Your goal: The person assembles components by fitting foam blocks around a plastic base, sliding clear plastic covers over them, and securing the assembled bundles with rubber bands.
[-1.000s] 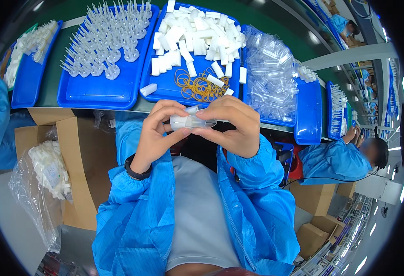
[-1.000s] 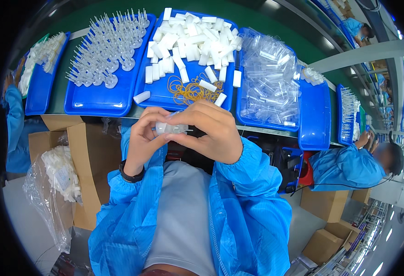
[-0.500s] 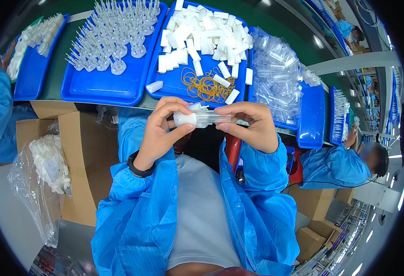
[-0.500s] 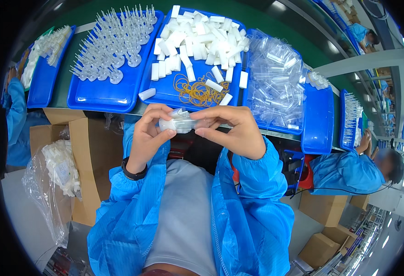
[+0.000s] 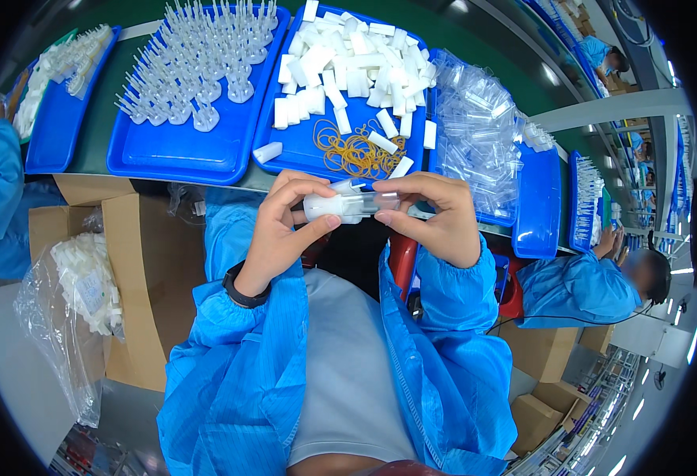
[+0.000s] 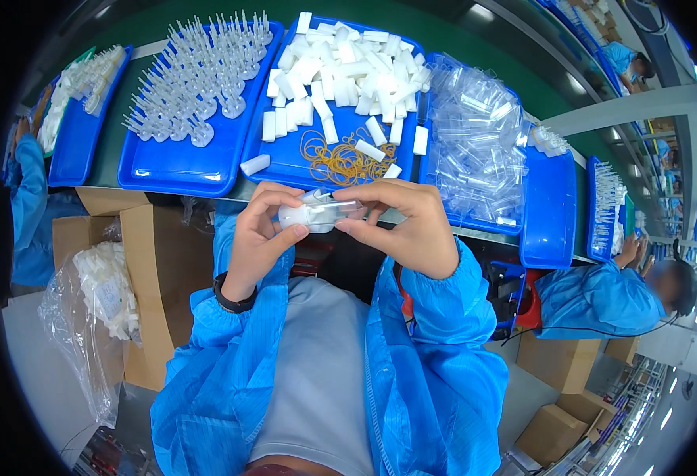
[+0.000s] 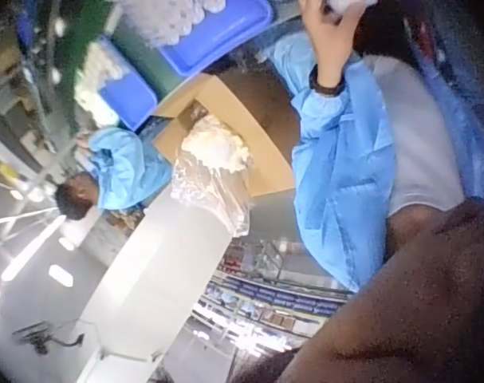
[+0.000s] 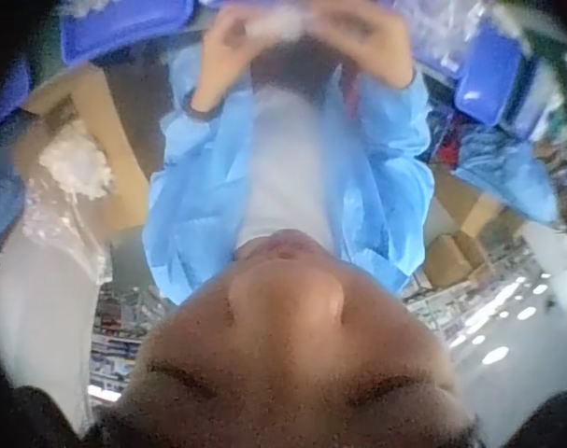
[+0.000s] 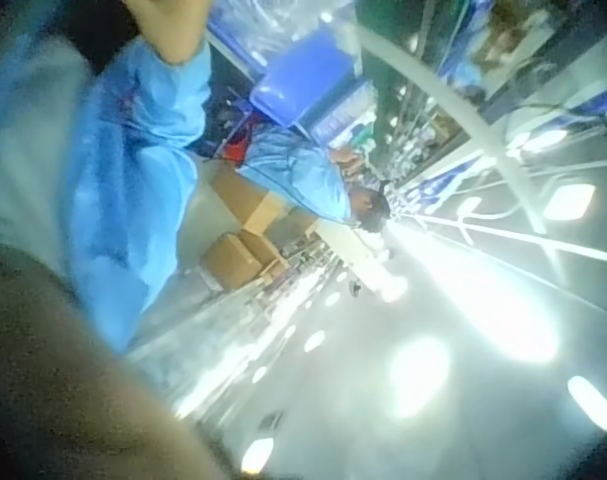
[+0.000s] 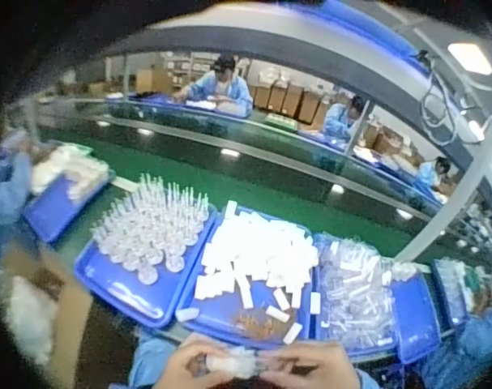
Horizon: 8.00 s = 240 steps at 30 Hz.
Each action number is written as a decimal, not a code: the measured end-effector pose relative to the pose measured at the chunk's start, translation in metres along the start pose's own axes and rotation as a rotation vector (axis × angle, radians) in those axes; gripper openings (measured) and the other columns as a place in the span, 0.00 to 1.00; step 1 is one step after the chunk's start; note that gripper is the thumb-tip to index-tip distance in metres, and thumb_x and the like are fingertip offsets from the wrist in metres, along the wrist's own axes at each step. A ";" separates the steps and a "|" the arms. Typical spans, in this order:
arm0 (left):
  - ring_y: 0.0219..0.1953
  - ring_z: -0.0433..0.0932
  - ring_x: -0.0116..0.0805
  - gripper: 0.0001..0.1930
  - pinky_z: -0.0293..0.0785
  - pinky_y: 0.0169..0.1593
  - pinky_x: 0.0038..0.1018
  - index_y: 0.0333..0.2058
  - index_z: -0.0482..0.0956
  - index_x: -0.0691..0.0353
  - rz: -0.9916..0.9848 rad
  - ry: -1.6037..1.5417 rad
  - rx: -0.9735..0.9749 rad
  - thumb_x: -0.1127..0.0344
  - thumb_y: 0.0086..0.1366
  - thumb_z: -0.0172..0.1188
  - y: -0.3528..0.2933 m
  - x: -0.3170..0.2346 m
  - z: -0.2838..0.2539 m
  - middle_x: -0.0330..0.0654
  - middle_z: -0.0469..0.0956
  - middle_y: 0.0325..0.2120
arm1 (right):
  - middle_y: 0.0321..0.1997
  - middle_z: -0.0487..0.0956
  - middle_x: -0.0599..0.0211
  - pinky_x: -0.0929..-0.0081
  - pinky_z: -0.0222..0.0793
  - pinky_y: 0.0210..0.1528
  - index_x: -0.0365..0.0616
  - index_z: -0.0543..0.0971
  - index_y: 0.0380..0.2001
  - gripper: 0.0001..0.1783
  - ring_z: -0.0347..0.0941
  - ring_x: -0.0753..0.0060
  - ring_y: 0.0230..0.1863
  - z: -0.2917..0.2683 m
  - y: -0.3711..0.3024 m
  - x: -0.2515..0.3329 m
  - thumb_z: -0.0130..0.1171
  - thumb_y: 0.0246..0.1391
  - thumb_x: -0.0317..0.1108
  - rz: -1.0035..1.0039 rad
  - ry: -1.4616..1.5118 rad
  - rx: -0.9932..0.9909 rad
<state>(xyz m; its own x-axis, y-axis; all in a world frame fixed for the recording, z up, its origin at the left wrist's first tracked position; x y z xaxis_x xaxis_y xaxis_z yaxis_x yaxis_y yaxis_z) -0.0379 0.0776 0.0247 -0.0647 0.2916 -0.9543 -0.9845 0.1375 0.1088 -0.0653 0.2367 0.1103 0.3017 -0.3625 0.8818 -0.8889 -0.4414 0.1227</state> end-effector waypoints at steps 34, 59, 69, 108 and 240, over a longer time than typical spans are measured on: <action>0.38 0.76 0.28 0.16 0.74 0.35 0.20 0.49 0.73 0.67 -0.200 -0.341 0.083 0.65 0.65 0.54 0.009 0.018 0.001 0.41 0.76 0.38 | 0.39 0.80 0.59 0.69 0.73 0.43 0.39 0.81 0.36 0.16 0.77 0.59 0.42 0.005 -0.003 0.016 0.67 0.39 0.26 -0.515 -0.309 -0.065; 0.42 0.77 0.32 0.22 0.79 0.40 0.25 0.50 0.67 0.64 -0.097 -0.139 -0.028 0.63 0.60 0.60 -0.018 0.006 -0.002 0.44 0.73 0.43 | 0.38 0.76 0.63 0.59 0.56 0.53 0.48 0.82 0.33 0.09 0.63 0.54 0.53 -0.061 -0.044 -0.014 0.62 0.44 0.33 -0.273 -0.763 -0.555; 0.42 0.76 0.32 0.22 0.78 0.40 0.24 0.51 0.66 0.64 -0.165 -0.267 0.024 0.67 0.60 0.59 -0.002 0.021 0.001 0.43 0.73 0.42 | 0.33 0.71 0.64 0.60 0.54 0.48 0.49 0.83 0.25 0.13 0.62 0.56 0.45 -0.105 -0.048 -0.074 0.70 0.31 0.39 0.108 -1.247 -0.533; 0.49 0.71 0.34 0.18 0.77 0.50 0.29 0.40 0.73 0.67 0.062 -0.143 0.015 0.86 0.49 0.61 0.056 -0.009 -0.031 0.43 0.66 0.43 | 0.31 0.76 0.62 0.77 0.66 0.34 0.39 0.80 0.33 0.06 0.71 0.70 0.33 -0.020 0.043 -0.006 0.59 0.50 0.27 -0.123 -0.052 -0.285; 0.30 0.70 0.21 0.17 0.67 0.25 0.14 0.51 0.72 0.59 -0.267 -0.274 0.066 0.64 0.64 0.56 0.048 -0.008 0.007 0.36 0.70 0.38 | 0.40 0.80 0.49 0.67 0.73 0.47 0.33 0.78 0.33 0.07 0.77 0.58 0.44 -0.010 0.018 -0.028 0.59 0.48 0.22 -0.193 0.315 -0.292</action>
<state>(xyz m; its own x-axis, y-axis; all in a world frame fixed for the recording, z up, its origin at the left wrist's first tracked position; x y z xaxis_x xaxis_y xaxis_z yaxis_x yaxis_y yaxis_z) -0.0834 0.0888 0.0394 0.2467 0.4780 -0.8430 -0.9478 0.3002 -0.1072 -0.0929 0.2469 0.0924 0.3917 -0.0099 0.9200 -0.9003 -0.2106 0.3811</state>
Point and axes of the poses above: each hand's wrist, its own y-axis towards the middle knuckle, its own z-axis out of the palm, x = y × z, the point moved 8 cm from there along y, towards the middle knuckle
